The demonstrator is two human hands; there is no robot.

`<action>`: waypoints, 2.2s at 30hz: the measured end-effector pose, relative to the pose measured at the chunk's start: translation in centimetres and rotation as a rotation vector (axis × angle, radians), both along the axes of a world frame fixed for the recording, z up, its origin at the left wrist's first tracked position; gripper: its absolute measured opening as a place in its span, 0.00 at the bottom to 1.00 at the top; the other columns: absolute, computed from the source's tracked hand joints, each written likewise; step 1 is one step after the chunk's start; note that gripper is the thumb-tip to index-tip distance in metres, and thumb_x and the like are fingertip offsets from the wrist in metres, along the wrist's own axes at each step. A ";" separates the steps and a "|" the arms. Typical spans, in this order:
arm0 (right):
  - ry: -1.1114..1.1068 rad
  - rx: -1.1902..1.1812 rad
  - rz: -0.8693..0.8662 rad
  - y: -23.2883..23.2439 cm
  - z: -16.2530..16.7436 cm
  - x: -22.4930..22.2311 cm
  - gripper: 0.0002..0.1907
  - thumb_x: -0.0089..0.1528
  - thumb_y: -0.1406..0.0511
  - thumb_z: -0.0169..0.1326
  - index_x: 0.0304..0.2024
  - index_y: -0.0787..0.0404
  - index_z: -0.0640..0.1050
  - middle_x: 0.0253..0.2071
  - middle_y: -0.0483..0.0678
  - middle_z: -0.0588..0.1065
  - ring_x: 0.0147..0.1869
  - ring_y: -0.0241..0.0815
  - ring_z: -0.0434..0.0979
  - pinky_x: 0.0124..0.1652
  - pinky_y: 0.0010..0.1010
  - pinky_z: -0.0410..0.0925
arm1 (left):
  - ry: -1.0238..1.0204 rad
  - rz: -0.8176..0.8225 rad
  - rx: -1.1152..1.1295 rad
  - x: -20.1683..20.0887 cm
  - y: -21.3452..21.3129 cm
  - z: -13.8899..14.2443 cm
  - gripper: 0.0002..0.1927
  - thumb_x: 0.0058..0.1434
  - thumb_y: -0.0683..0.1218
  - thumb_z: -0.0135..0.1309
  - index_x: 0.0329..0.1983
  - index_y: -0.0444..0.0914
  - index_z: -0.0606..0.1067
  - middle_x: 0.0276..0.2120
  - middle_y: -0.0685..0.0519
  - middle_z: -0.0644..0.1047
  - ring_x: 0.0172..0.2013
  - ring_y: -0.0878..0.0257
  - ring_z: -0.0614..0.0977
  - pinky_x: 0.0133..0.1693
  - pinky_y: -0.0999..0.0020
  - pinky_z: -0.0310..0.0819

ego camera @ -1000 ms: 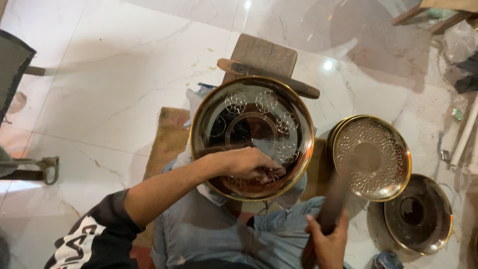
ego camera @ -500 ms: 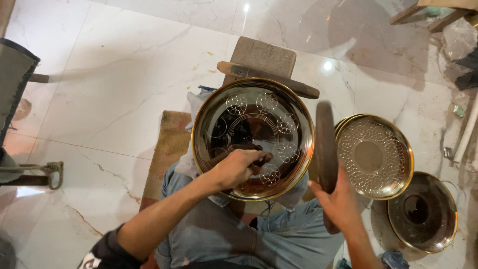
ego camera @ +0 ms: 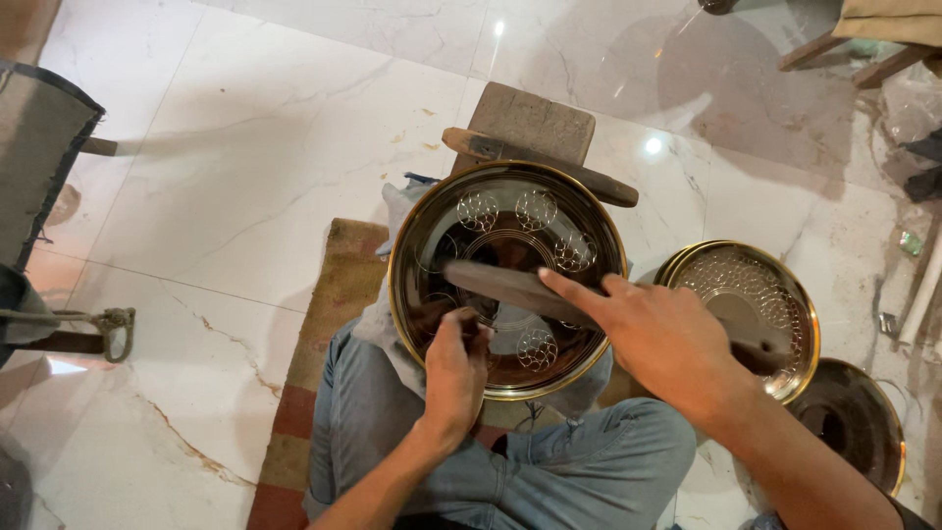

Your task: The person sits cross-legged on the floor with a decorative metal plate resting on their lap and works its surface with a small punch and a wooden mallet, hammering repeated indentations to form a floral pattern. Other finished and in-progress plates lie on the floor beside them.

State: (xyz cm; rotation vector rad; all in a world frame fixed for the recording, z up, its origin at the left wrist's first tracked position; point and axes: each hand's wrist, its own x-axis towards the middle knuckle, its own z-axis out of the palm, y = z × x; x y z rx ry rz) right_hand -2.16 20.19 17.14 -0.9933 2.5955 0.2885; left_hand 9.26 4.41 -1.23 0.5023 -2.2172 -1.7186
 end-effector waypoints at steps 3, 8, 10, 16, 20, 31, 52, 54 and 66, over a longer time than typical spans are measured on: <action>0.020 -0.043 -0.045 -0.4 -0.9 0.1 0.46 0.60 0.69 0.48 0.78 0.30 0.53 0.36 0.49 0.73 0.34 0.52 0.81 0.31 0.44 0.75 | -0.043 0.070 -0.027 0.2 0.6 -0.1 0.13 0.62 0.36 0.56 0.49 0.30 0.70 0.36 0.43 0.81 0.36 0.52 0.84 0.38 0.60 0.77; 0.135 0.154 0.128 -0.6 -2.0 0.4 0.46 0.60 0.68 0.50 0.77 0.30 0.51 0.37 0.51 0.72 0.37 0.52 0.81 0.34 0.41 0.76 | -0.085 0.120 -0.044 0.4 1.0 0.1 0.14 0.63 0.37 0.57 0.49 0.31 0.69 0.36 0.42 0.81 0.38 0.46 0.84 0.38 0.55 0.75; 0.210 0.217 0.155 -0.9 -2.0 0.2 0.44 0.61 0.69 0.50 0.75 0.33 0.51 0.36 0.51 0.72 0.37 0.50 0.81 0.35 0.40 0.76 | -0.042 0.127 -0.070 0.3 1.0 0.0 0.12 0.64 0.37 0.57 0.47 0.30 0.69 0.35 0.42 0.80 0.36 0.47 0.84 0.38 0.56 0.76; -0.166 -0.672 -0.015 -2.2 -1.1 -1.1 0.48 0.60 0.62 0.61 0.77 0.42 0.51 0.47 0.53 0.76 0.38 0.53 0.81 0.37 0.45 0.76 | -0.127 0.137 -0.018 0.0 1.3 -0.5 0.11 0.65 0.38 0.55 0.45 0.30 0.68 0.32 0.44 0.79 0.32 0.56 0.84 0.34 0.62 0.79; -0.037 0.050 0.177 -2.5 -0.1 -0.9 0.47 0.61 0.68 0.55 0.75 0.30 0.50 0.37 0.51 0.74 0.35 0.52 0.81 0.36 0.44 0.76 | -0.064 0.113 0.022 0.1 1.3 -0.6 0.08 0.66 0.37 0.54 0.44 0.30 0.68 0.31 0.44 0.77 0.30 0.57 0.82 0.31 0.62 0.78; 0.002 0.050 0.048 0.8 -0.3 -0.8 0.48 0.63 0.69 0.54 0.76 0.26 0.48 0.39 0.48 0.76 0.36 0.50 0.83 0.34 0.43 0.77 | 0.022 -0.121 -0.107 -0.9 -0.4 1.0 0.09 0.63 0.36 0.55 0.45 0.30 0.72 0.34 0.41 0.79 0.33 0.49 0.83 0.36 0.60 0.76; -0.235 -0.190 -0.696 10.6 -11.0 7.7 0.50 0.57 0.55 0.65 0.77 0.30 0.55 0.52 0.50 0.81 0.50 0.54 0.84 0.52 0.43 0.73 | 0.066 -0.975 -0.203 -6.4 -3.0 0.0 0.19 0.57 0.40 0.60 0.52 0.32 0.76 0.40 0.37 0.81 0.43 0.39 0.82 0.43 0.51 0.75; -0.046 -0.630 -0.700 10.2 -11.9 8.8 0.48 0.56 0.59 0.66 0.74 0.48 0.56 0.53 0.61 0.77 0.53 0.59 0.80 0.50 0.46 0.71 | 0.068 -1.042 -0.205 -6.5 -3.1 0.1 0.20 0.56 0.39 0.60 0.53 0.33 0.76 0.40 0.37 0.81 0.43 0.39 0.82 0.43 0.51 0.75; -0.012 -0.819 -1.238 10.9 -16.8 15.9 0.45 0.52 0.66 0.68 0.69 0.56 0.63 0.46 0.58 0.79 0.47 0.50 0.83 0.48 0.42 0.73 | 0.055 -1.290 -0.263 -9.9 -3.4 1.1 0.27 0.58 0.44 0.62 0.62 0.41 0.73 0.46 0.44 0.82 0.46 0.48 0.84 0.48 0.56 0.77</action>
